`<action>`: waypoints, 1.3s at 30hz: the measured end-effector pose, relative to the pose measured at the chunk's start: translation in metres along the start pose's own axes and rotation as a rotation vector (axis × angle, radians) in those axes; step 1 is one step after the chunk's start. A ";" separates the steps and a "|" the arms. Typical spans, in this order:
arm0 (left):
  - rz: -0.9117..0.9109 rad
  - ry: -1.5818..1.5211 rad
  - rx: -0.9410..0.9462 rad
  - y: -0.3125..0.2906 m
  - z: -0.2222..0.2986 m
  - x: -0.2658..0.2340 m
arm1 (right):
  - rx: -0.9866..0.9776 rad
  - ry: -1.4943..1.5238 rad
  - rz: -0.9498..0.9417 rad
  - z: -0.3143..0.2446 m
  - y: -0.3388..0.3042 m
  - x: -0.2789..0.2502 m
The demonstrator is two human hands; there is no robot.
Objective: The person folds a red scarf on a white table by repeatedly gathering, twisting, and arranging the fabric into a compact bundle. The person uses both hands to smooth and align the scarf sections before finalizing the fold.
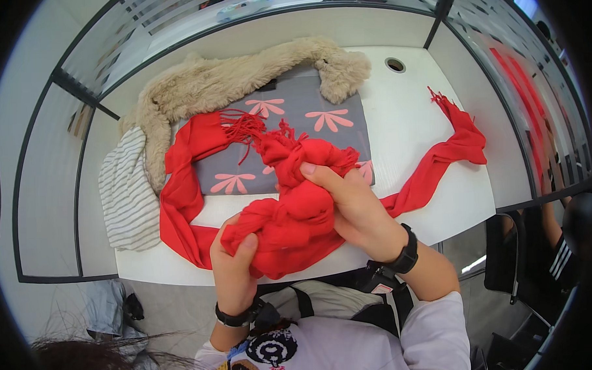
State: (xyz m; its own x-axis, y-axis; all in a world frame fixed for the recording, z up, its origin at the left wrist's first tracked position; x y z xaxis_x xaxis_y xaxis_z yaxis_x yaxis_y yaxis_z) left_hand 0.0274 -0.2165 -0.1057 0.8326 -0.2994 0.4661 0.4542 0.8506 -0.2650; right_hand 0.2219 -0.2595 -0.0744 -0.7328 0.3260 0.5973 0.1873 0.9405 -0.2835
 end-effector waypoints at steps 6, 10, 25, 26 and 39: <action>-0.204 -0.358 -0.162 0.004 -0.002 -0.002 | -0.080 0.125 0.174 0.014 0.000 -0.017; -0.173 -0.511 -0.230 0.005 0.000 -0.007 | -0.151 0.150 0.261 0.010 -0.006 -0.029; -0.153 -0.509 -0.144 0.002 -0.010 -0.033 | -0.215 0.321 0.214 -0.005 -0.010 -0.050; -0.240 -0.530 -0.132 0.002 -0.006 -0.033 | -0.220 0.285 0.198 -0.006 -0.013 -0.049; -0.316 -0.831 -0.083 0.007 -0.005 -0.031 | -0.210 0.362 0.300 0.000 -0.004 -0.071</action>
Point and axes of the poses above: each hand's wrist, its own y-axis towards the middle knuckle, its own x-axis out of the palm, z = x × y, the point moved 2 cm from there along y, towards the middle knuckle, and after that the axes turned 6 degrees about -y, right-handed, at the moved point
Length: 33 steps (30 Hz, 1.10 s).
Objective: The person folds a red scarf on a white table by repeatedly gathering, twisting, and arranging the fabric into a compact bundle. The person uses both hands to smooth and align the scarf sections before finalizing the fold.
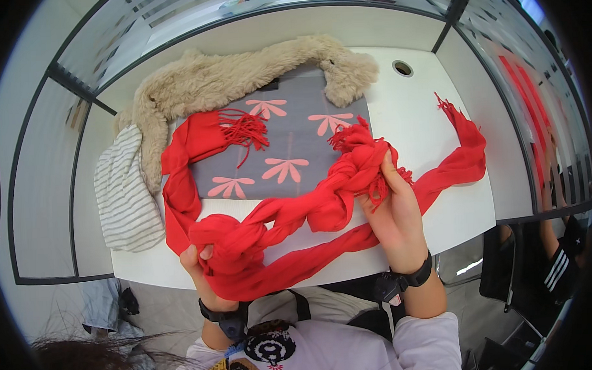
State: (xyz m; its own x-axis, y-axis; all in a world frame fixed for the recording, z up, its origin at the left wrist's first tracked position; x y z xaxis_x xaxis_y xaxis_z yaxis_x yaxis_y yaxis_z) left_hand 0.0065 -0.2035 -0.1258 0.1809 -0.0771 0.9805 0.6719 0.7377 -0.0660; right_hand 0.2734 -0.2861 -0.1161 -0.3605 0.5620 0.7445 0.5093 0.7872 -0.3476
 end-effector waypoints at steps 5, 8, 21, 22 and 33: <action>0.144 0.455 0.082 0.013 0.001 0.017 | 0.024 0.002 -0.099 -0.009 0.008 0.001; 0.213 0.494 0.079 0.022 0.001 0.031 | -0.012 -0.050 -0.102 -0.019 0.013 0.005; 0.098 1.055 0.241 0.026 0.016 0.018 | -0.143 -0.022 -0.074 -0.028 0.044 0.010; 0.170 0.911 0.116 0.025 0.008 0.016 | -0.147 -0.022 -0.073 -0.025 0.046 0.014; 0.028 0.798 -0.621 0.019 -0.022 0.028 | -0.064 -0.168 -0.125 -0.021 0.062 0.057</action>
Point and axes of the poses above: each hand's wrist, its own y-axis towards the middle knuckle, its own x-axis out of the palm, z = x × y, the point moved 2 cm from there along y, towards the middle knuckle, and after that the axes turned 6 degrees about -y, right-handed, at the moved point
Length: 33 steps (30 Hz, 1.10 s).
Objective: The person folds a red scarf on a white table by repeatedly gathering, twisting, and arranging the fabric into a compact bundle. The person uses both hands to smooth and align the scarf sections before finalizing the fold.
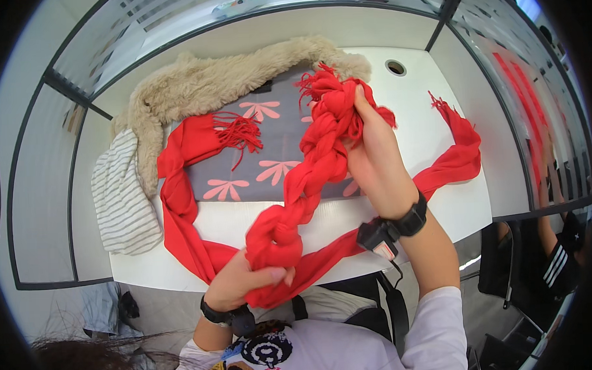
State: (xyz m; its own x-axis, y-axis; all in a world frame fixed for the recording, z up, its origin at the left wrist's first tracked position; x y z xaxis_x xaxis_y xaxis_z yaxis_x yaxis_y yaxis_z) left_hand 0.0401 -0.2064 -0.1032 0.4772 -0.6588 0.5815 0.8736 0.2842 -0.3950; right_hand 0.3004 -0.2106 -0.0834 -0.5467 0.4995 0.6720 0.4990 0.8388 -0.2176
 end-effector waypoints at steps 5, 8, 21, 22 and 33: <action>0.063 0.085 -0.195 0.000 -0.012 0.014 | 0.009 0.124 0.038 -0.018 0.048 -0.018; 0.020 0.075 -0.127 -0.005 -0.022 0.001 | 0.051 0.064 -0.028 -0.031 0.076 -0.037; 0.119 0.423 -0.028 -0.028 -0.032 0.005 | -0.178 -0.053 0.399 -0.044 0.144 -0.079; 0.123 0.299 -0.067 -0.027 -0.032 0.005 | -0.189 -0.052 0.407 -0.046 0.146 -0.079; 0.421 -0.208 0.145 -0.016 -0.030 -0.012 | -0.414 -1.076 0.101 -0.036 0.000 -0.053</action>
Point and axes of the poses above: each hand's wrist, its own y-axis towards the middle knuckle, its own x-axis out of the palm, z = x × y, the point moved 2 cm from there along y, towards the middle knuckle, and after that the axes turned 6 degrees about -y, right-handed, at the moved point
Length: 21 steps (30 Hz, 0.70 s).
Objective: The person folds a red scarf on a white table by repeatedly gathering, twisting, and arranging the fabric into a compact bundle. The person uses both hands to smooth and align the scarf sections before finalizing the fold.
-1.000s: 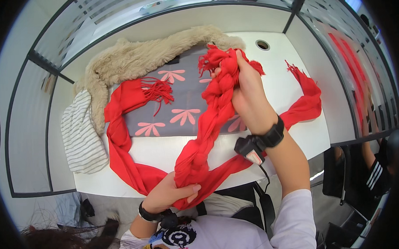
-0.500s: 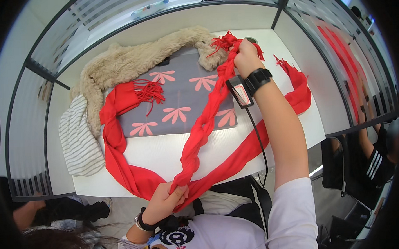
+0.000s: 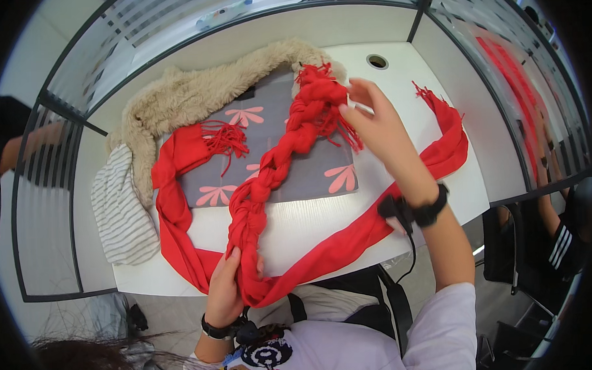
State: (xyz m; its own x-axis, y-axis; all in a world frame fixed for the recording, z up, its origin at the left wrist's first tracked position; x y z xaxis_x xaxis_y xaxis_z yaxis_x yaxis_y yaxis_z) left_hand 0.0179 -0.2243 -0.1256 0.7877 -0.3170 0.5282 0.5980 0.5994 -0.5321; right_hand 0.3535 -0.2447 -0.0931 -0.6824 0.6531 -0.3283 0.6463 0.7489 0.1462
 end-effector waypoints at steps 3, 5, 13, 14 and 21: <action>0.024 -0.003 -0.004 0.001 -0.005 -0.001 | 0.151 0.082 -0.350 -0.009 -0.063 0.007; -0.036 0.023 0.001 -0.002 -0.009 -0.011 | -0.117 -0.195 -0.613 -0.023 -0.100 0.027; -0.042 0.608 0.266 -0.006 0.007 0.012 | -0.103 0.008 -0.606 -0.026 -0.176 0.093; -0.080 0.769 0.280 -0.006 0.019 0.014 | -0.045 -0.083 -0.705 -0.023 -0.176 0.089; -0.187 -0.189 -0.098 -0.001 0.047 -0.021 | 0.051 -0.024 -0.994 -0.024 -0.171 0.055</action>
State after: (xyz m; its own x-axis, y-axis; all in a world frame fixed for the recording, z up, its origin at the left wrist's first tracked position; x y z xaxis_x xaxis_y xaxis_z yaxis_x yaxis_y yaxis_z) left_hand -0.0058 -0.1841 -0.1050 0.6263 -0.2674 0.7322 0.7491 0.4666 -0.4703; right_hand 0.1968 -0.3340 -0.1141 -0.9148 -0.2718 -0.2988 -0.2013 0.9481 -0.2463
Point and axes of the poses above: each hand's wrist, its own y-axis towards the middle knuckle, its own x-axis out of the palm, z = x × y, the point moved 2 cm from there along y, towards the middle knuckle, and after that the axes turned 6 degrees about -y, right-handed, at the moved point
